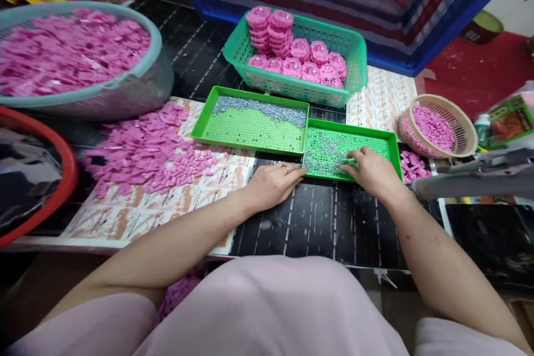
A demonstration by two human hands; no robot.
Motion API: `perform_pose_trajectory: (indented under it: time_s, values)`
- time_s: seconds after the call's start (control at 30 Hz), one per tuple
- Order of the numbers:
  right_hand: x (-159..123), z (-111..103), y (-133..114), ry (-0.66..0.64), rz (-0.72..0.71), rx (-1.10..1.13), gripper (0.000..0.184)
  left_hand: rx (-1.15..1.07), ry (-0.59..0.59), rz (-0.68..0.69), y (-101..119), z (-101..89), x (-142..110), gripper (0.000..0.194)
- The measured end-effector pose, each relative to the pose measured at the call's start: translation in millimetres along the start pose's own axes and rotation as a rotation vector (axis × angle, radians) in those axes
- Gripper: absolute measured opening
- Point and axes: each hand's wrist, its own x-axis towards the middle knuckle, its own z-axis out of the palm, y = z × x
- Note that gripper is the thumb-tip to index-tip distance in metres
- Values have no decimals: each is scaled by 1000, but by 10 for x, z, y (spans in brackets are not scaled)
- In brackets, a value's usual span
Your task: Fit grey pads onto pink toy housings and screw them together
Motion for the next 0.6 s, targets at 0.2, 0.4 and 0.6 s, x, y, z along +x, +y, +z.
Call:
perform_pose_trajectory:
  time_s: [0.2, 0.4, 0.6]
  values:
    - [392, 118, -440, -102, -109, 85, 26, 2, 2, -4, -4, -13, -5, 25]
    - [493, 101, -477, -135, -277, 161, 14, -5, 28, 6, -37, 0, -16, 24]
    - [267, -26, 113, -46, -185, 178, 15, -48, 9, 5, -32, -1, -8, 26]
